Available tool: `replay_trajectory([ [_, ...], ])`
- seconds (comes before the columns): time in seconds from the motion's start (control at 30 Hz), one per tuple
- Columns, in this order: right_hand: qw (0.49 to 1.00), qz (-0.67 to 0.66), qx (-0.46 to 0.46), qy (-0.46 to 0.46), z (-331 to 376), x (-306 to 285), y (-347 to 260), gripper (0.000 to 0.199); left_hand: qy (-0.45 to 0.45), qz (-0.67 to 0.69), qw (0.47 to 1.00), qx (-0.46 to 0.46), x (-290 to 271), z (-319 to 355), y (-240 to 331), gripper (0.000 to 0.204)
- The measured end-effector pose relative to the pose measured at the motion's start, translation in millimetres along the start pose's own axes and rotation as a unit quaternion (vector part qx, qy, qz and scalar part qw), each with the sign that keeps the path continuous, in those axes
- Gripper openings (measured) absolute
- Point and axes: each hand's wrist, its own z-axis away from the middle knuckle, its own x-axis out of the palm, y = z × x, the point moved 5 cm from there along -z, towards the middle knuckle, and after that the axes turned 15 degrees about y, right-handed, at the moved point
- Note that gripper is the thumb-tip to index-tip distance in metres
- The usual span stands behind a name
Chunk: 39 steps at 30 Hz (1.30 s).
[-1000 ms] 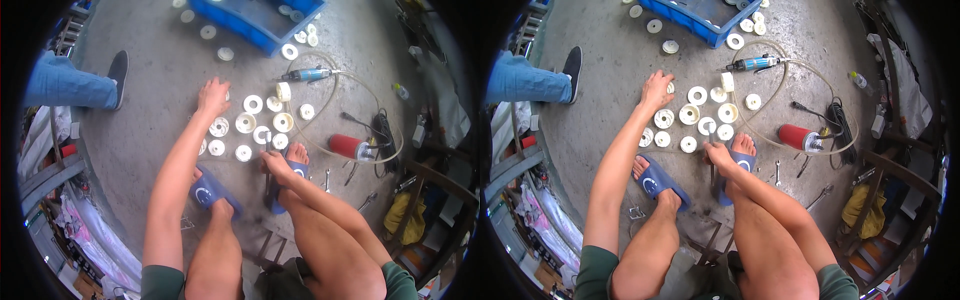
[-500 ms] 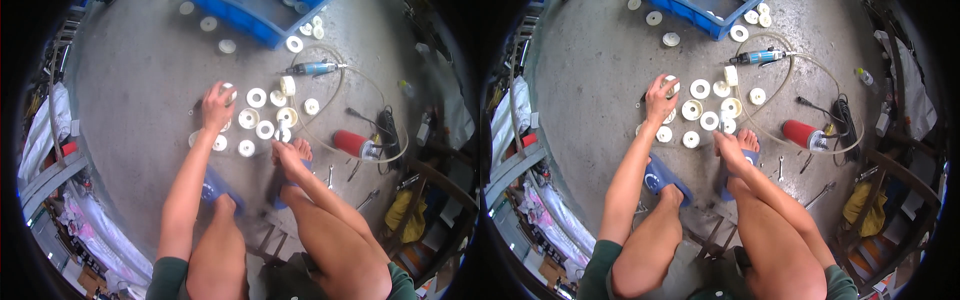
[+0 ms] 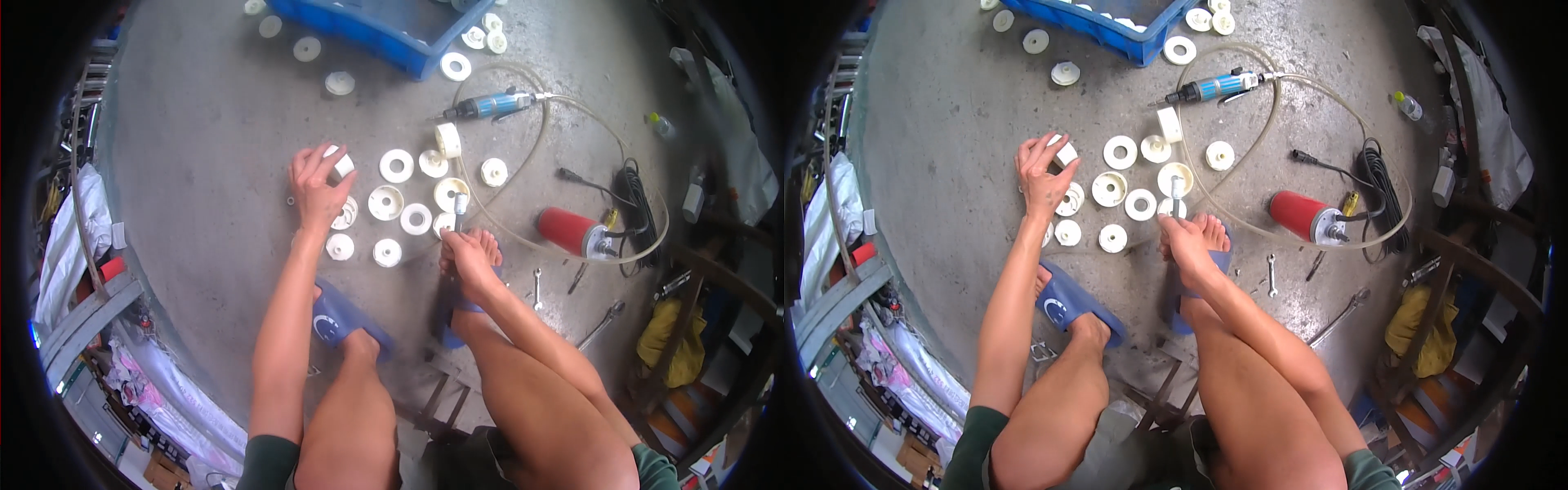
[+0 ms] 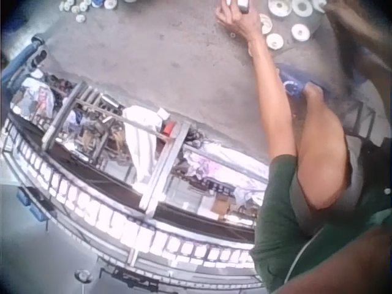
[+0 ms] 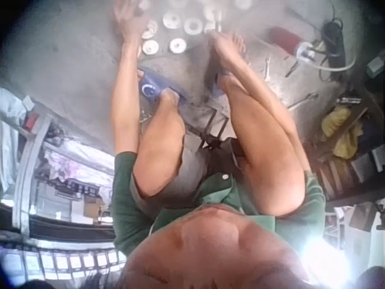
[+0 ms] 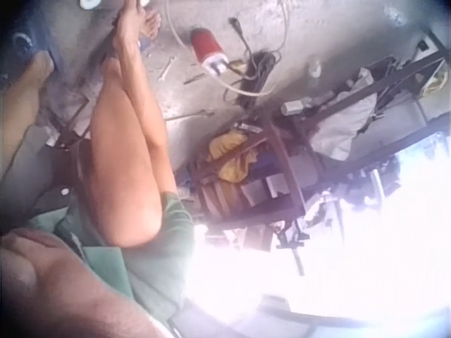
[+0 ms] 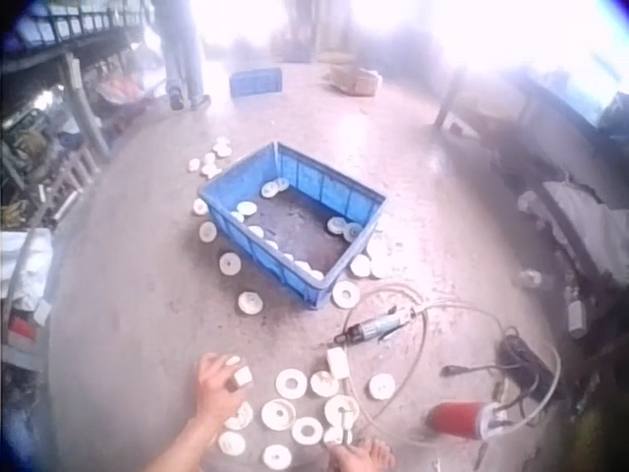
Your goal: The person sits on the floor and assembles a pump by inserting white discs onto a shaft and then secures the assembly using various tools and parts on a workbench.
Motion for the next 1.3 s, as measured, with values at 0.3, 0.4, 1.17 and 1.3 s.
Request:
replay_trajectory([
  [0.3,0.878,-0.355,0.295,-0.125,-20.8,-30.0,-17.9,0.038,0.303,0.287,0.900,-0.125,-139.3,-118.2,101.0,0.058],
  [0.4,0.906,-0.307,0.269,-0.110,-17.6,-17.2,-10.3,0.037,0.291,0.150,0.945,-0.018,-108.0,-62.7,68.0,0.057],
  [1.17,0.875,-0.363,0.274,-0.164,-14.8,-25.8,-26.1,0.041,-0.097,-0.073,0.981,-0.153,-12.9,2.7,11.9,0.081],
  [1.3,0.904,-0.331,0.261,-0.070,-25.0,-34.2,-19.6,0.040,0.177,-0.007,0.982,-0.068,-113.7,-89.6,67.3,0.079],
])
